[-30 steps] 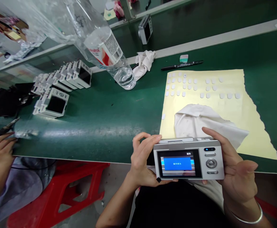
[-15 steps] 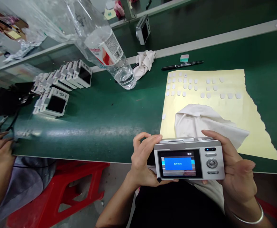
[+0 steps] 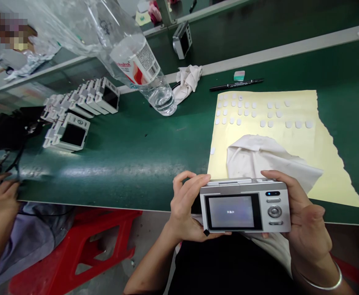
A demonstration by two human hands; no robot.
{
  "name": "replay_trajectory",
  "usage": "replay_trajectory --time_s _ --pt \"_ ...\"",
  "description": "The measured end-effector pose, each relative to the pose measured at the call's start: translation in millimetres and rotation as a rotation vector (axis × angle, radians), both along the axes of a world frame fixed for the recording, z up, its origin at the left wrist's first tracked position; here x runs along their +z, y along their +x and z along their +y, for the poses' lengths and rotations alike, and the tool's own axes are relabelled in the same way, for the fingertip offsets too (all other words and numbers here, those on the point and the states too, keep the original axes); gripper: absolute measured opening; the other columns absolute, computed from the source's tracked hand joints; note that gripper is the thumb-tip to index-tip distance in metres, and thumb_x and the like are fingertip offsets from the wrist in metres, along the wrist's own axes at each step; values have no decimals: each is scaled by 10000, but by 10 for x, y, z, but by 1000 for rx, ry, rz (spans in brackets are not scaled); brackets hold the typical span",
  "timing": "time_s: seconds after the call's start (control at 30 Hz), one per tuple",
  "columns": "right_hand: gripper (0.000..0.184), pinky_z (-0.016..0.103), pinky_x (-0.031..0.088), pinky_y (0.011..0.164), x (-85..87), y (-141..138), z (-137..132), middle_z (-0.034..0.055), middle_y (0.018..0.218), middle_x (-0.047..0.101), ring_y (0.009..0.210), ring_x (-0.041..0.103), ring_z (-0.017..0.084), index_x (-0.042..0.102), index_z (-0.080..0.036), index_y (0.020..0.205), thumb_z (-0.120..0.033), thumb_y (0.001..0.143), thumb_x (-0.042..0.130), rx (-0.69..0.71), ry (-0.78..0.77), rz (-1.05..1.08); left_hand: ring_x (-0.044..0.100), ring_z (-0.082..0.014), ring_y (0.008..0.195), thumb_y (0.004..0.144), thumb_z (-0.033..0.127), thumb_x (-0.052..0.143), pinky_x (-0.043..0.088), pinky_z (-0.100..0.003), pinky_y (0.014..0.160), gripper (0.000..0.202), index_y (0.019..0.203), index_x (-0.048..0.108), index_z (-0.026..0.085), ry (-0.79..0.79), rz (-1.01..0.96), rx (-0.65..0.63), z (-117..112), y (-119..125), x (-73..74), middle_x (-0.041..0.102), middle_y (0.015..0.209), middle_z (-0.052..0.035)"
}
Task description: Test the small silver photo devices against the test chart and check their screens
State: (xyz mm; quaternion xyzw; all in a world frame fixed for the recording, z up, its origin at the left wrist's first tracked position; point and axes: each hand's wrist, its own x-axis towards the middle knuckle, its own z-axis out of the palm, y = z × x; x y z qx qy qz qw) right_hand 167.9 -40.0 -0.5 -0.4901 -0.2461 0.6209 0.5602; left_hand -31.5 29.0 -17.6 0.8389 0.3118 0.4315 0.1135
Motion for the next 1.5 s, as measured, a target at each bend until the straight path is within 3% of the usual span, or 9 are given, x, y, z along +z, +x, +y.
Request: replay_trajectory --time_s 0.37,0.53,0.77,1.0,1.1,1.23,1.4,1.5 --pt "608 271 505 349 17 -1 5 -9 679 626 416 569 155 597 -348 1148 -778 719 561 23 20 -17 565 -270 941 697 640 683 475 -423 840 792 1282 506 136 14 5 -12 7 -3 4 689 1033 -132" --pt "482 265 494 359 -29 -25 -28 -6 721 600 458 552 153 627 -361 1075 -736 800 498 -18 113 -113 600 -252 933 778 585 631 485 -411 831 681 1279 504 142 67 -29 -33 18 -6 -19 694 1054 -147" --pt "452 286 497 450 -211 39 -41 28 843 624 606 589 191 640 -335 1092 -677 861 457 -59 310 -318 652 -243 897 784 579 605 490 -412 809 647 1267 505 161 107 -11 -10 23 8 -6 714 1041 -137" --pt "340 306 531 484 -200 127 -2 44 966 622 607 604 175 630 -362 1136 -560 921 457 96 372 -379 674 -255 839 723 584 652 457 -439 832 715 1238 526 104 106 -46 -58 12 4 -29 710 959 -128" --pt "347 296 524 441 -189 134 1 38 973 622 564 593 162 629 -373 1135 -573 924 441 107 371 -376 674 -255 849 705 566 678 447 -438 848 720 1222 530 87 98 -50 -74 12 -1 -32 701 961 -127" --pt "382 252 468 344 -178 132 13 27 838 634 472 562 148 616 -378 1156 -606 915 426 155 357 -307 677 -260 822 694 580 675 457 -444 830 704 1195 538 104 94 -29 -58 8 0 -15 711 944 -126" --pt "435 270 525 445 -189 143 31 47 895 656 588 602 176 641 -347 1113 -652 893 423 119 369 -386 682 -259 761 725 617 608 488 -456 787 647 1191 530 176 82 4 -15 3 2 2 738 914 -101" --pt "467 260 495 363 -167 121 21 32 852 639 499 586 158 629 -352 1126 -686 869 428 149 337 -313 686 -254 767 729 617 604 485 -450 802 643 1184 532 168 81 7 -16 3 3 -3 738 914 -102"
